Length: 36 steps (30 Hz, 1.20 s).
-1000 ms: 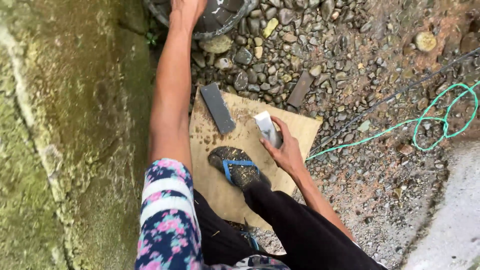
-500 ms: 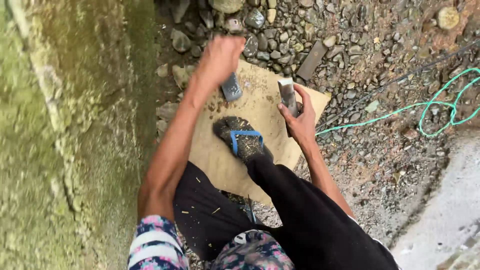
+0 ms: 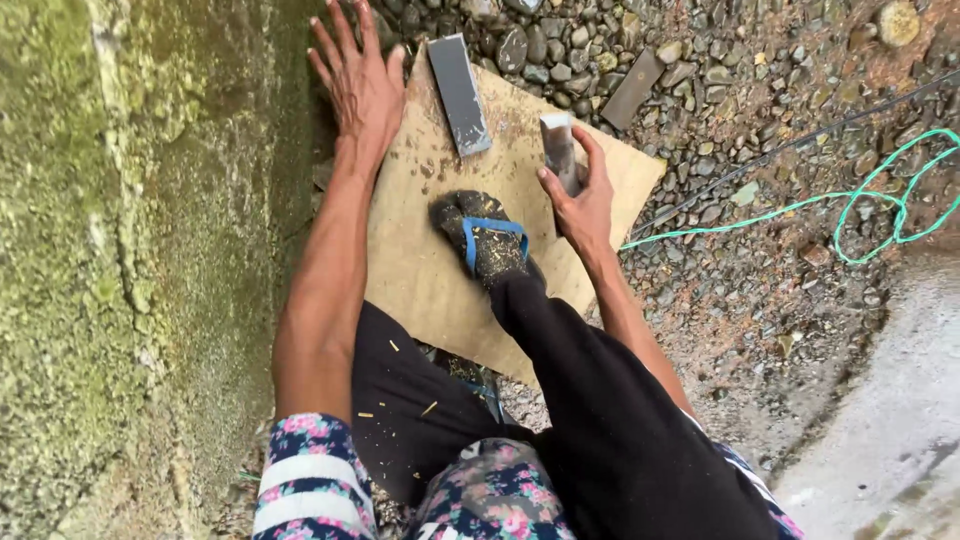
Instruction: Sharpening a metal blade on a whetstone using water for lubrication
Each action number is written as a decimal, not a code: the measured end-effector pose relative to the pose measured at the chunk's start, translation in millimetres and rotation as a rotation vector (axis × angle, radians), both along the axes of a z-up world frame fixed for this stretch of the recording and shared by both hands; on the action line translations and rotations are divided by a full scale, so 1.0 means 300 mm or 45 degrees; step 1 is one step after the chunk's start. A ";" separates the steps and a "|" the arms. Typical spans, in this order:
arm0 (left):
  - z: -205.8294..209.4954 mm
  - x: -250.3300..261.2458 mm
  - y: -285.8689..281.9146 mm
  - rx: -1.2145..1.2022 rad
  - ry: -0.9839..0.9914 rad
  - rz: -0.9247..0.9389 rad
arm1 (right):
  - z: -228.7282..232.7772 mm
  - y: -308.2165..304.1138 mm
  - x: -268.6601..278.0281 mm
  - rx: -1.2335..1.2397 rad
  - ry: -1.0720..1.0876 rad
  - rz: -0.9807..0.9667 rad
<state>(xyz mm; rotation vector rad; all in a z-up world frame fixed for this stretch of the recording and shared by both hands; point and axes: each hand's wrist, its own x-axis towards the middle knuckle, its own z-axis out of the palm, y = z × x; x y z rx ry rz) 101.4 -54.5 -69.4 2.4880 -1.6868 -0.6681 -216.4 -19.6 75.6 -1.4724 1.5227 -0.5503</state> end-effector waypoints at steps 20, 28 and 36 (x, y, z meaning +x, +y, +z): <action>0.183 -0.393 0.302 -0.171 0.584 0.455 | -0.265 -0.134 0.331 -0.084 0.535 0.550; 0.115 -0.419 0.373 -0.302 0.584 0.431 | -0.236 -0.084 0.333 -0.107 0.554 0.560; 0.186 -0.386 0.334 -0.363 0.603 0.575 | -0.060 -0.137 0.345 0.065 0.247 0.354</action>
